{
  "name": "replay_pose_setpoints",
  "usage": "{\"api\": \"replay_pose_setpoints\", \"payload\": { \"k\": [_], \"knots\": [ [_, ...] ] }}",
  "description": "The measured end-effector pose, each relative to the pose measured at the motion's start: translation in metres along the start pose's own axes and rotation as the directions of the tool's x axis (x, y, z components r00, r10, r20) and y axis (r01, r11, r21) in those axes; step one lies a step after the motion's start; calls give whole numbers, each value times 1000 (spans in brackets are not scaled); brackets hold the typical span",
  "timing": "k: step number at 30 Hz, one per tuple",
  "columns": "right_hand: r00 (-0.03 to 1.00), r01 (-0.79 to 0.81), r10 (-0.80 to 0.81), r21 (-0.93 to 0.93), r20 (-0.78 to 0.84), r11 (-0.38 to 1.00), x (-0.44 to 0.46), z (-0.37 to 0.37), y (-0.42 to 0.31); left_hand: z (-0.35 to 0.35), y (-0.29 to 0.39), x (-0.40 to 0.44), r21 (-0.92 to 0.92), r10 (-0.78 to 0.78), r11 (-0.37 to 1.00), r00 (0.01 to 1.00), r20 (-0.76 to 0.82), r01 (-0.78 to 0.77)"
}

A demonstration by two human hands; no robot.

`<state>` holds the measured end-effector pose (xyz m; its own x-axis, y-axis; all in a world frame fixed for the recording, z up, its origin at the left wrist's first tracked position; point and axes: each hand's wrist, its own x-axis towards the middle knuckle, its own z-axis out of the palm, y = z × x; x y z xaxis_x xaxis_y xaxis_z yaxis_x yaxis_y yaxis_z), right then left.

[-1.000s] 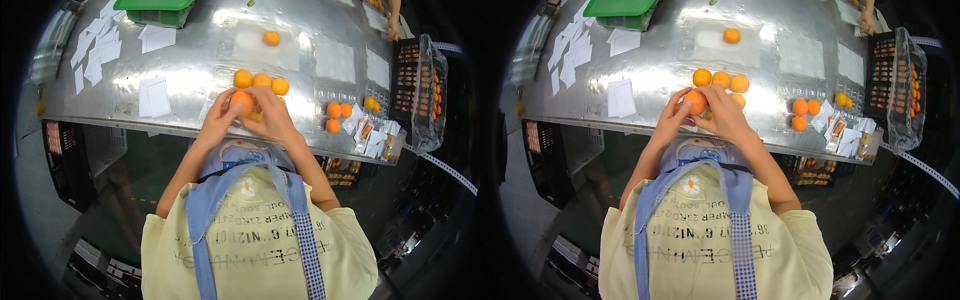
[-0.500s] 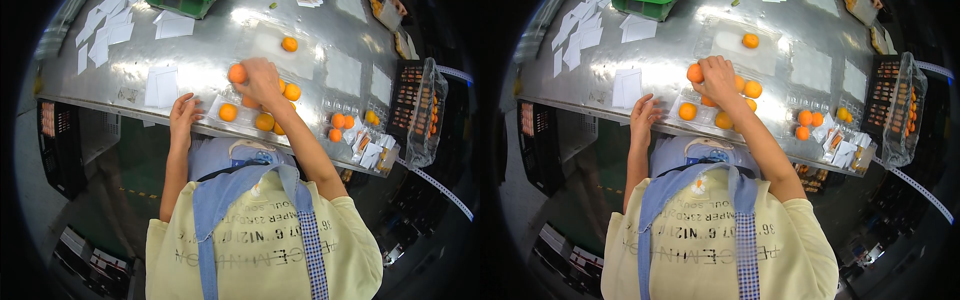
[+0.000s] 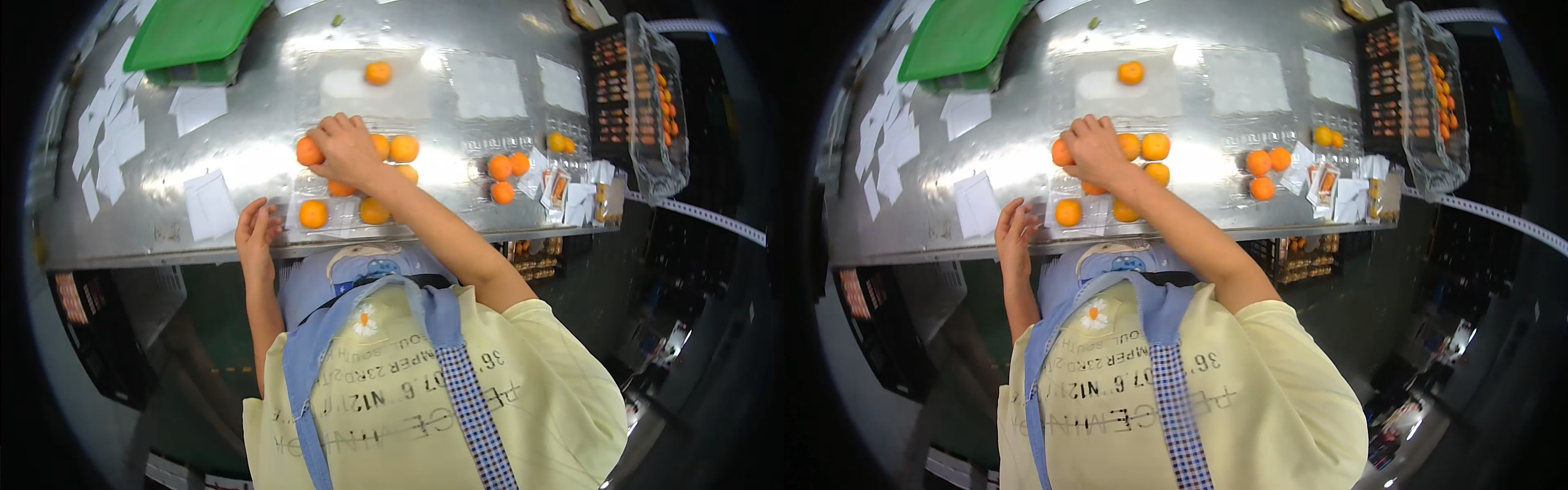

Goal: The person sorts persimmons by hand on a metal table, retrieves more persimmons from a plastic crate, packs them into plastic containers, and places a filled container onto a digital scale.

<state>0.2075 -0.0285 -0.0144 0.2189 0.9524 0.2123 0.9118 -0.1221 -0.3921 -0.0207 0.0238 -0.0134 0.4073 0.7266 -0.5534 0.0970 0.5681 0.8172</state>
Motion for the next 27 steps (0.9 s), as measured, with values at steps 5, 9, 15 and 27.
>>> {"api": "replay_pose_setpoints", "payload": {
  "k": [5,9,15,27],
  "knots": [
    [981,-62,95,191,-170,980,-24,-34,1,7,2,2,57,-27,998,1000,-11,28],
    [937,-198,238,172,-258,965,-71,-70,35,8,0,4,87,-9,996,1000,-7,9],
    [755,-492,485,107,-440,864,-167,-113,102,20,-1,6,139,16,990,1000,25,-20],
    [851,-470,403,-145,-337,871,-209,-109,104,66,-12,-9,187,99,975,990,106,-117]
  ]
}}
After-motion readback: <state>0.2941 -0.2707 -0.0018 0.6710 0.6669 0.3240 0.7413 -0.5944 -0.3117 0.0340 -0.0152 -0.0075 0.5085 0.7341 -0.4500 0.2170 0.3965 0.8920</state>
